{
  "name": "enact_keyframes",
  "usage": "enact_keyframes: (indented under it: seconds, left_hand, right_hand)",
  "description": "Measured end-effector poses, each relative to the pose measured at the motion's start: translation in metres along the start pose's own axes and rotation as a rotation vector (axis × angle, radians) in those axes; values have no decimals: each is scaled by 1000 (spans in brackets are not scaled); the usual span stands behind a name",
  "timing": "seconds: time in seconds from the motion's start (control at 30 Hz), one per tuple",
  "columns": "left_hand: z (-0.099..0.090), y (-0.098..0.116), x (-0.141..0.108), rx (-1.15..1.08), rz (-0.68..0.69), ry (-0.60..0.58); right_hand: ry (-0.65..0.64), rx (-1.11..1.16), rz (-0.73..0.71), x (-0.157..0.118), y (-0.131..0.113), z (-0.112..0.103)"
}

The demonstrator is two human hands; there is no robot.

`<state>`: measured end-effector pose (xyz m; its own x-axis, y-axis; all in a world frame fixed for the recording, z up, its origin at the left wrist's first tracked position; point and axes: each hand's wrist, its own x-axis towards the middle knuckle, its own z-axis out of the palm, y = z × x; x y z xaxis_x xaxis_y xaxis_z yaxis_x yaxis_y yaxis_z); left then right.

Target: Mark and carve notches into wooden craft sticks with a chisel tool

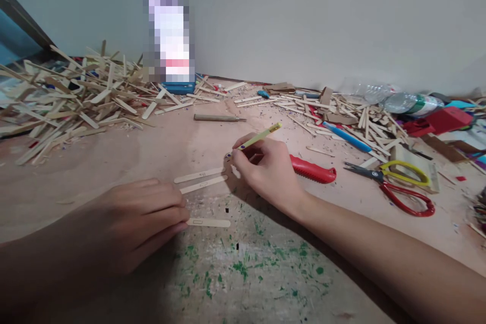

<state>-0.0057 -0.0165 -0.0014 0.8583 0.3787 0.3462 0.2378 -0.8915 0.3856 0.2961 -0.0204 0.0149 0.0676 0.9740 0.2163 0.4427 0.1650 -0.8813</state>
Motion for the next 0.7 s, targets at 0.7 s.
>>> enact_keyframes:
  seconds: [0.7]
  left_hand:
    - [1, 1, -3, 7, -3, -46]
  right_hand:
    - [6, -14, 0, 1, -1, -2]
